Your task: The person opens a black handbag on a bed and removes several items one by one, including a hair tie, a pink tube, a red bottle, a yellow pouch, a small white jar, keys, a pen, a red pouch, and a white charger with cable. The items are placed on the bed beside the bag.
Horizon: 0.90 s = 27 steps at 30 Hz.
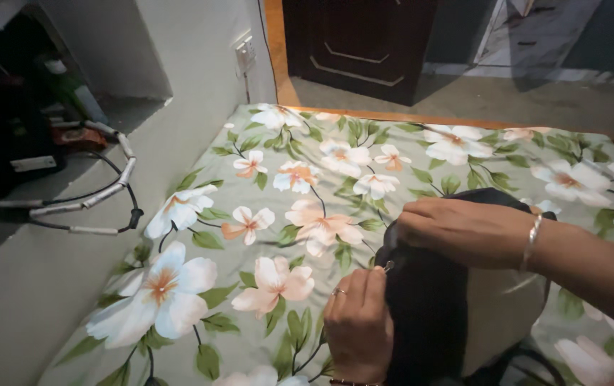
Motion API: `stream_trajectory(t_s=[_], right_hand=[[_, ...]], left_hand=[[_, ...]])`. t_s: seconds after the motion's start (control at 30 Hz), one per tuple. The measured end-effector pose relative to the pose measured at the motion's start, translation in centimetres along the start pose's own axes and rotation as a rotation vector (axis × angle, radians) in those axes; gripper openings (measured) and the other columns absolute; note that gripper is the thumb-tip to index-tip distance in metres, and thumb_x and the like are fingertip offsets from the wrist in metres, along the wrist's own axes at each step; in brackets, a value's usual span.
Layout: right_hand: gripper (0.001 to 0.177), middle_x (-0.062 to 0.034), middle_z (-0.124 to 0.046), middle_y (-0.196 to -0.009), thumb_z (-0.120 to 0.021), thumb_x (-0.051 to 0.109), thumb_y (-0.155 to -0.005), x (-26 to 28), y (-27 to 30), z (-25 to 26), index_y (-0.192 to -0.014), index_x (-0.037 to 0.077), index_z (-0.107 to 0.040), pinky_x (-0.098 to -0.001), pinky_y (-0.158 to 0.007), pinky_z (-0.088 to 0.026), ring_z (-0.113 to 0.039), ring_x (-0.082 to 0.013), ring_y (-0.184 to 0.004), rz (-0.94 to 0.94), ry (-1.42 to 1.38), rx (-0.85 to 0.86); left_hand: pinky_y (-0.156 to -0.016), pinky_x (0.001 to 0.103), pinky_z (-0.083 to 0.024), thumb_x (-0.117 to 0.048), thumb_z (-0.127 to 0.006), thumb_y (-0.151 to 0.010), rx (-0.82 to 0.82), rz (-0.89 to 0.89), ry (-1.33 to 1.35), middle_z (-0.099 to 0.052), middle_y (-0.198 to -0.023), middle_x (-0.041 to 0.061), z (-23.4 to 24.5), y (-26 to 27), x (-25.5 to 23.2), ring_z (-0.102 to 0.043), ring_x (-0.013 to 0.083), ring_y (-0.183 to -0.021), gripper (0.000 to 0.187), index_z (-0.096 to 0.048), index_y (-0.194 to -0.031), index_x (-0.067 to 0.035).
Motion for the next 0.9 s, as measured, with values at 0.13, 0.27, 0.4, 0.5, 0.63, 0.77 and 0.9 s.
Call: stream_trajectory(t_s=[0.13,0.27,0.4,0.5,0.63,0.77,0.9], right_hand=[[0.012,-0.0085,-0.061,-0.096,-0.056,0.015,-0.093,0.5,0.5,0.3,-0.103,0.008,-0.059,-0.0369,-0.084,-0.051,-0.064,-0.0267,-0.096,-0.053,-0.011,0.038],[0.022,-0.0089,-0.063,-0.101,-0.063,0.019,-0.09,0.4,1.7,0.7,-0.11,0.012,-0.061,-0.0375,-0.084,-0.052,-0.065,-0.0275,-0.097,-0.056,-0.089,0.04],[0.024,-0.0103,-0.063,-0.102,-0.065,0.01,-0.083,0.4,1.5,0.5,-0.106,0.009,-0.06,-0.0383,-0.085,-0.053,-0.066,-0.029,-0.1,0.191,-0.023,-0.055],[0.022,-0.0096,-0.062,-0.102,-0.063,0.011,-0.09,0.1,0.7,-0.8,-0.111,0.009,-0.058,-0.0373,-0.084,-0.053,-0.066,-0.0285,-0.101,0.089,-0.054,0.013],[0.025,-0.0113,-0.061,-0.103,-0.071,0.015,-0.086,0.2,-0.6,-0.8,-0.105,0.006,-0.058,-0.04,-0.087,-0.052,-0.064,-0.0311,-0.102,0.127,-0.031,-0.017],[0.03,-0.0121,-0.064,-0.104,-0.076,0.015,-0.079,0.7,-1.3,0.5,-0.106,0.005,-0.066,-0.0419,-0.086,-0.051,-0.064,-0.0332,-0.102,0.233,-0.169,-0.108],[0.019,-0.0118,-0.065,-0.099,-0.073,0.011,-0.076,2.3,-2.3,-0.4,-0.093,0.004,-0.066,-0.0431,-0.088,-0.051,-0.065,-0.0333,-0.102,0.252,-0.073,-0.093]], left_hand=[[-0.065,0.04,-0.052,-0.007,-0.066,-0.09,-0.026,-0.08,-0.043,-0.062,-0.09,0.008,0.7,-0.5,-0.9,-0.065,0.0279,-0.082,0.013,-0.066,-0.103,-0.005],[-0.066,0.038,-0.052,-0.007,-0.063,-0.09,0.04,-0.217,-0.009,-0.063,-0.095,0.009,1.0,-2.1,-1.0,-0.065,0.028,-0.084,0.012,-0.063,-0.102,-0.005],[-0.066,0.039,-0.052,-0.01,-0.062,-0.092,0.23,-0.327,-0.005,-0.059,-0.09,0.01,2.8,-2.8,-0.1,-0.064,0.028,-0.082,0.006,-0.059,-0.095,-0.007],[-0.067,0.039,-0.052,-0.007,-0.061,-0.084,0.343,-0.413,-0.025,-0.058,-0.09,0.009,4.3,-2.4,1.1,-0.065,0.0283,-0.084,0.011,-0.057,-0.094,-0.006],[-0.07,0.04,-0.053,-0.004,-0.059,-0.085,0.352,-0.294,-0.008,-0.059,-0.092,0.01,4.7,-2.9,2.3,-0.065,0.0304,-0.085,0.009,-0.058,-0.093,-0.007],[-0.074,0.04,-0.054,-0.004,-0.058,-0.089,0.216,-0.275,0.044,-0.06,-0.095,0.011,4.1,-3.8,2.0,-0.066,0.0308,-0.09,0.008,-0.059,-0.097,-0.006],[-0.073,0.04,-0.055,-0.004,-0.057,-0.087,0.264,-0.279,-0.018,-0.063,-0.099,0.011,3.8,-3.7,1.9,-0.067,0.0303,-0.09,0.012,-0.06,-0.099,-0.005]])
Point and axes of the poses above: each hand's wrist, its own y-axis away from the middle knuckle, its own z-axis out of the back of the hand, x = y × z, the point moved 2 cm from there along -y, towards the middle knuckle
